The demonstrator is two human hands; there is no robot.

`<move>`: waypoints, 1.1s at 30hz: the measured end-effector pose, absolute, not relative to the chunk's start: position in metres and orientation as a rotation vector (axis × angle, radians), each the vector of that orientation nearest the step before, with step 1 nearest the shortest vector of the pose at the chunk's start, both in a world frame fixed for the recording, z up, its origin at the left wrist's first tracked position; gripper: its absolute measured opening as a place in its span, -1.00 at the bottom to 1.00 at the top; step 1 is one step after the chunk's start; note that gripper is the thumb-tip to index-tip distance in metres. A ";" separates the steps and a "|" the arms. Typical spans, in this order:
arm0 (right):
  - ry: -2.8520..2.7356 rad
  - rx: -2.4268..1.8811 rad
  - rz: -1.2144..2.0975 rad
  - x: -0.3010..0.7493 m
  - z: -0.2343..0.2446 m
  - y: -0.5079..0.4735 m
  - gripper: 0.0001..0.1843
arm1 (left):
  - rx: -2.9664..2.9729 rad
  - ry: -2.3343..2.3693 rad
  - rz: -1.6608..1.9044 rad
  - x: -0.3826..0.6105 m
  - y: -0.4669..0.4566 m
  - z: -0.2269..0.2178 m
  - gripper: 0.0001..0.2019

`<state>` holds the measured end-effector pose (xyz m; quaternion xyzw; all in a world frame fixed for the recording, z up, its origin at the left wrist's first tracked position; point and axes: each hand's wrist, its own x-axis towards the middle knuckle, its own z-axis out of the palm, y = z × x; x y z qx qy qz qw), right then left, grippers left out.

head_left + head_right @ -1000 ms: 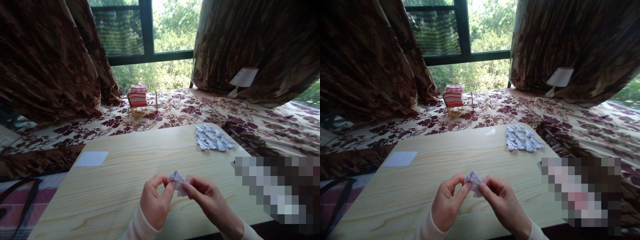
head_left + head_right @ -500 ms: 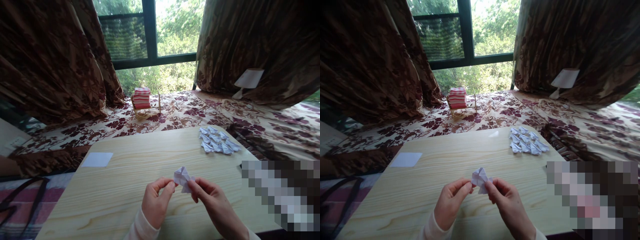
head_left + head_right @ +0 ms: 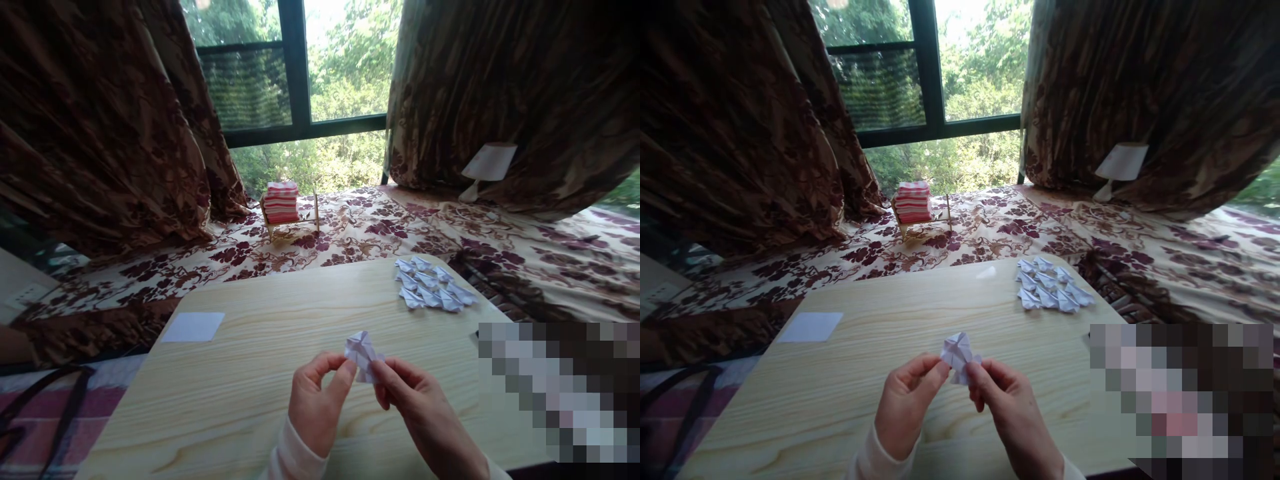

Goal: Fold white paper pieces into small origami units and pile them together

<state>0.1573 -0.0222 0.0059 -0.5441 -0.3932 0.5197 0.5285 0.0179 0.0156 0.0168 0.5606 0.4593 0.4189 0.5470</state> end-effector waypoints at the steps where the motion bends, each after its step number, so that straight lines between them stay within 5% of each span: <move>1: -0.946 -1.285 1.258 0.157 0.007 -0.022 -0.52 | 1.334 1.095 0.996 0.019 0.017 0.015 -0.74; 6: -1.061 -1.294 1.300 0.173 0.006 -0.024 -0.51 | 1.461 1.185 0.935 0.023 0.027 0.017 -0.71; 11: -1.364 -1.412 0.758 0.207 0.011 -0.025 -0.77 | 1.587 1.236 0.828 0.026 0.037 0.031 -0.79; 15: -1.654 -1.343 0.588 0.215 0.020 -0.021 -0.79 | 1.664 1.216 0.757 0.033 0.039 0.037 -0.79; 24: -1.325 -1.370 1.128 0.207 0.016 -0.013 -0.65 | 1.689 1.184 0.702 0.035 0.036 0.038 -0.78; 33: -1.202 -1.334 1.213 0.210 0.008 -0.010 -0.65 | 1.609 1.096 0.721 0.036 0.041 0.026 -0.71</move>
